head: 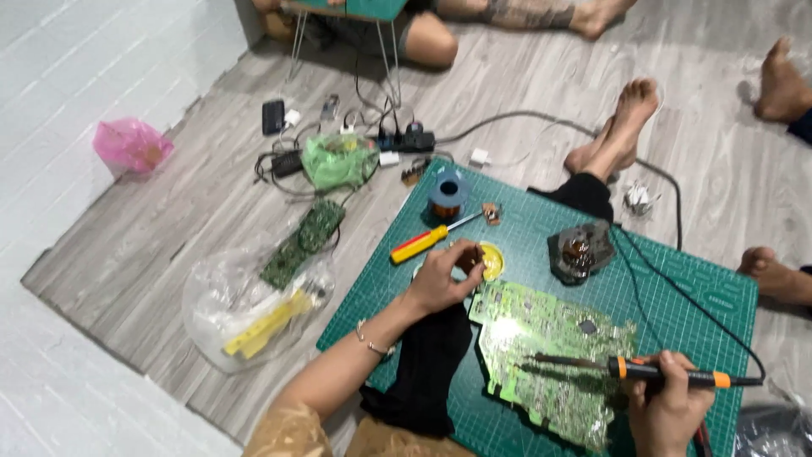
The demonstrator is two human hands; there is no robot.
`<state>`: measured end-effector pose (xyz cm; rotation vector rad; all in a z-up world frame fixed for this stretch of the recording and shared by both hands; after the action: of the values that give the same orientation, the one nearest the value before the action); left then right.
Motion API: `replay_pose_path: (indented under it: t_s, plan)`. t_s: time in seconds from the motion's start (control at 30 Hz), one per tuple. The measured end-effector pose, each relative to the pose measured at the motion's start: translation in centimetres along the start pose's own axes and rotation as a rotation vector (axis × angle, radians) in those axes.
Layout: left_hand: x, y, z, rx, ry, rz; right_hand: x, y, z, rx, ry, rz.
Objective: Soldering and repairing components on a circuit board using a soldering iron and tweezers.
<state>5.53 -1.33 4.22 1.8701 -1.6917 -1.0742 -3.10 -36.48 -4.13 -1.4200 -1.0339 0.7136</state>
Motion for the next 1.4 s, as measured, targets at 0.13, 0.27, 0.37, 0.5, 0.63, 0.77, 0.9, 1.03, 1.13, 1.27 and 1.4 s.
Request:
replay_pose_path:
  t_s: [0.13,0.27,0.37,0.5,0.63,0.77,0.9,1.03,1.13,1.27,1.4]
  plan:
    - [-0.4,0.4,-0.4,0.046,0.02,0.008,2.2,-2.7,0.4,-0.078,-0.059,0.008]
    - [-0.2,0.1,-0.1,0.03,0.016,0.017,1.8,-2.4,0.5,-0.085,-0.049,0.087]
    - [-0.2,-0.2,-0.2,0.042,0.015,0.018,1.8,-1.9,0.1,-0.08,-0.066,0.045]
    - [0.3,-1.1,0.0,0.037,-0.008,0.063,1.6,-1.5,0.1,-0.024,-0.044,0.033]
    - [0.2,-0.7,0.3,0.007,0.011,0.074,1.1,-1.0,0.1,0.012,-0.007,-0.058]
    - [0.1,-0.3,0.1,0.052,0.034,0.039,2.1,-2.6,0.3,-0.034,-0.054,-0.038]
    - [-0.1,0.2,0.0,0.069,0.046,0.012,2.7,-3.2,0.4,-0.05,-0.077,-0.026]
    - [0.2,-0.2,0.2,0.071,0.041,0.005,2.1,-2.4,0.3,-0.02,-0.042,-0.048]
    - [0.7,-0.5,0.1,0.091,0.002,0.046,2.1,-2.6,0.3,-0.031,-0.049,-0.045]
    - [0.7,-0.3,0.1,0.073,-0.013,0.064,2.4,-2.8,0.2,-0.054,-0.065,-0.026]
    - [1.2,0.4,0.5,0.043,-0.074,0.157,1.4,-2.4,0.5,-0.04,-0.025,0.021]
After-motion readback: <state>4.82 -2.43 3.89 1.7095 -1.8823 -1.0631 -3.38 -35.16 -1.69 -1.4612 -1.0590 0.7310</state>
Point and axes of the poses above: each hand's wrist, its own z-axis away from the middle knuckle, its own x-axis out of the palm, y = z × x, the point moved 7 cm from there along -z, towards the middle knuckle, and after that the axes turned 5 degrees about z, right-handed, at the moved point
